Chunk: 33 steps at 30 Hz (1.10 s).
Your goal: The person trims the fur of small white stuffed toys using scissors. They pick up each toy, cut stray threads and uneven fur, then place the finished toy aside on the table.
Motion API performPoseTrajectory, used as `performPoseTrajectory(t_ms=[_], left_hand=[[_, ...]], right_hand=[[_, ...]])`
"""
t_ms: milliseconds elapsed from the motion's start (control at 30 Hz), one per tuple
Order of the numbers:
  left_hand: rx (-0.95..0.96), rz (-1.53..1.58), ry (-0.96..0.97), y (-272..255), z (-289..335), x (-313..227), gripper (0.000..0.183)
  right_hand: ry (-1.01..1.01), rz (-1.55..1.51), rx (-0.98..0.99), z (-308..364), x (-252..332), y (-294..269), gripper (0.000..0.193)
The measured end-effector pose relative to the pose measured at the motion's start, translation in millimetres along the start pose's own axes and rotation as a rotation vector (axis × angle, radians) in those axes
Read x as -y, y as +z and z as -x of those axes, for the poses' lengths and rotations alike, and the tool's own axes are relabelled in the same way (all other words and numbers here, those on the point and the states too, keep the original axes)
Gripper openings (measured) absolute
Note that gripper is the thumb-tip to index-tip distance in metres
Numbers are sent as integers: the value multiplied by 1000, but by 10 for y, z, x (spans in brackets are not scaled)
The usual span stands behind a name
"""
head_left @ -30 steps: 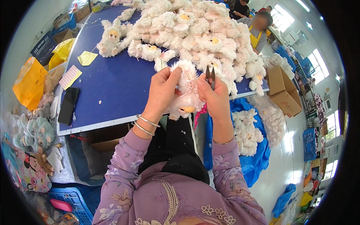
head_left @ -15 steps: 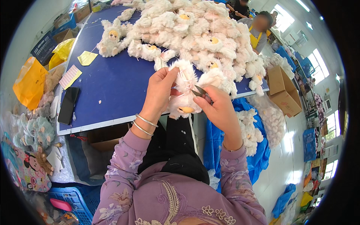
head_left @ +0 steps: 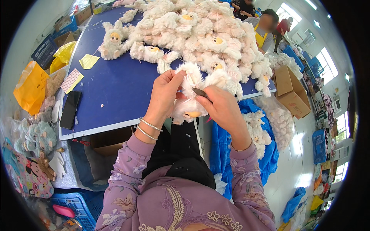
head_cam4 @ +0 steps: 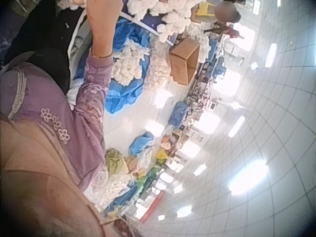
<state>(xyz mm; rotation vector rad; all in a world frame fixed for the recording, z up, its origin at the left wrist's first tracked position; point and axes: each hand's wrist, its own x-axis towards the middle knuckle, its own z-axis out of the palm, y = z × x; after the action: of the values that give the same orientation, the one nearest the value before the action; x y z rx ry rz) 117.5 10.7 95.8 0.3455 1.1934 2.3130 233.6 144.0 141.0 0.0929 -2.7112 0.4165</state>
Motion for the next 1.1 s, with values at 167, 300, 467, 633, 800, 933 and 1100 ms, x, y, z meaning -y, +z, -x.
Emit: performPoseTrajectory(t_ms=[167, 300, 467, 633, 800, 933, 1100], left_hand=[[1, -3, -2, 2, 3, 0, 16], [3, -11, 0, 3, 2, 8, 16], [24, -44, -14, -16, 10, 10, 19], [34, -54, -7, -96, -33, 47, 21], [14, 50, -27, -107, -60, 39, 20], [3, 157, -70, 3, -90, 122, 19], [202, 104, -46, 48, -24, 296, 20]], right_hand=[[24, -6, 23, 1, 22, -11, 24], [5, -21, 8, -14, 14, 1, 24], [-26, -46, -16, -33, 2, 55, 23], [280, -887, -280, 155, -222, -33, 30], [473, -1320, -571, 357, -570, 165, 33], [523, -1229, -370, 541, -524, 633, 47], [551, -1260, -541, 322, -404, 651, 38]])
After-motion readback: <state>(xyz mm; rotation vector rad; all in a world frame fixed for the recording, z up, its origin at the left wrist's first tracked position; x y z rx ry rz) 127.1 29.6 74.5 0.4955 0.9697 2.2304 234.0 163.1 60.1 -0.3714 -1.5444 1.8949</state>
